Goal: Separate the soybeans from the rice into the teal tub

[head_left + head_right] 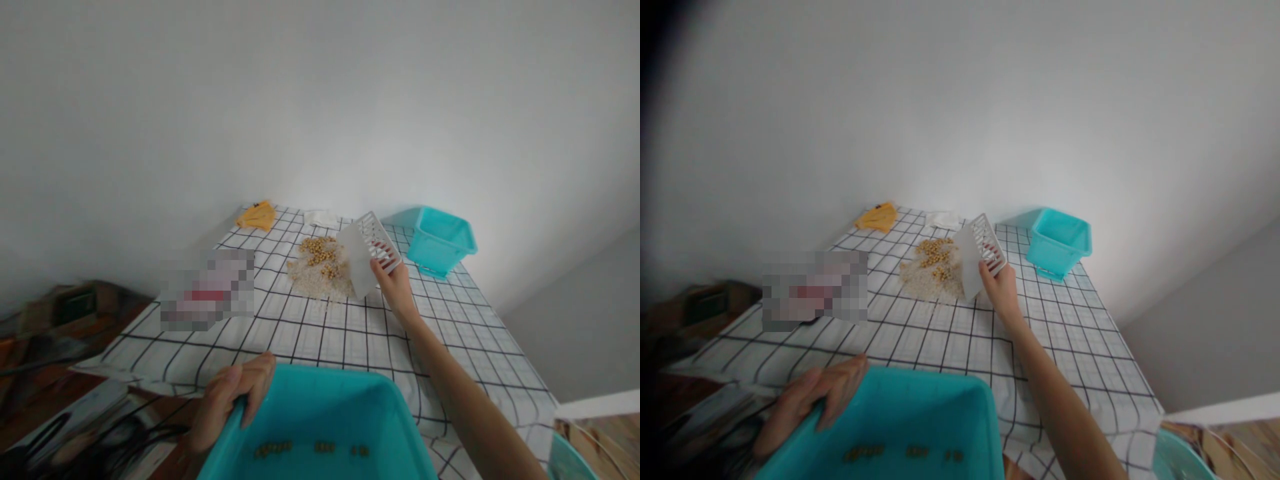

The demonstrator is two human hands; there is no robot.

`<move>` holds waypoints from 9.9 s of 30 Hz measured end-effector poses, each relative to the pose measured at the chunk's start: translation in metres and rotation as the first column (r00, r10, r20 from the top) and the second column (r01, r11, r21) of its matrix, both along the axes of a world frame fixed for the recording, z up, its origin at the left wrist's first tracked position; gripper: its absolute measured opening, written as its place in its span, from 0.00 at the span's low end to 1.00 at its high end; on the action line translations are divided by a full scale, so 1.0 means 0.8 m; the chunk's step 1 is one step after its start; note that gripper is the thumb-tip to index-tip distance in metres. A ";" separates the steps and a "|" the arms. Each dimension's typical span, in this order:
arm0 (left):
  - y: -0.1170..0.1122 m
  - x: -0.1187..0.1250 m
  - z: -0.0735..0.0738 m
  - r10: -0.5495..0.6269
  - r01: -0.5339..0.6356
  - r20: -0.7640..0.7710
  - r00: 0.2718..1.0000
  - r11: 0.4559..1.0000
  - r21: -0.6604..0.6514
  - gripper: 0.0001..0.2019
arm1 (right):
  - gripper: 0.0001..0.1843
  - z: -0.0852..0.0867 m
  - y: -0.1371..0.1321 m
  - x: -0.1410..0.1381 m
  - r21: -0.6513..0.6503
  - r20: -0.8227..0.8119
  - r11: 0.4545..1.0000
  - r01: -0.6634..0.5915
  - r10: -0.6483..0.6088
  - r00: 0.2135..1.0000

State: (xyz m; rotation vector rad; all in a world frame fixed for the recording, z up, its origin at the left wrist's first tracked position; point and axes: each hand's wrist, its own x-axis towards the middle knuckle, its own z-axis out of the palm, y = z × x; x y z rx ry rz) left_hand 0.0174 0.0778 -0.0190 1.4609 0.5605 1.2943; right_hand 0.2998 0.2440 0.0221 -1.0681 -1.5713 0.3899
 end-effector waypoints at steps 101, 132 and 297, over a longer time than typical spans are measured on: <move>0.001 0.000 0.001 -0.018 0.018 -0.019 1.000 1.000 -0.007 0.32 | 0.22 -0.007 0.005 0.004 -0.094 -0.103 0.978 -0.187 0.177 0.979; 0.003 -0.007 -0.006 -0.026 0.029 -0.047 0.999 0.998 0.055 0.31 | 0.16 -0.005 0.005 0.022 -0.519 -0.600 0.774 -0.362 -0.028 0.800; 0.005 -0.002 0.006 0.040 -0.037 -0.086 0.995 0.998 0.045 0.33 | 0.21 0.026 -0.025 0.049 -0.623 -0.316 0.412 -0.665 0.644 0.696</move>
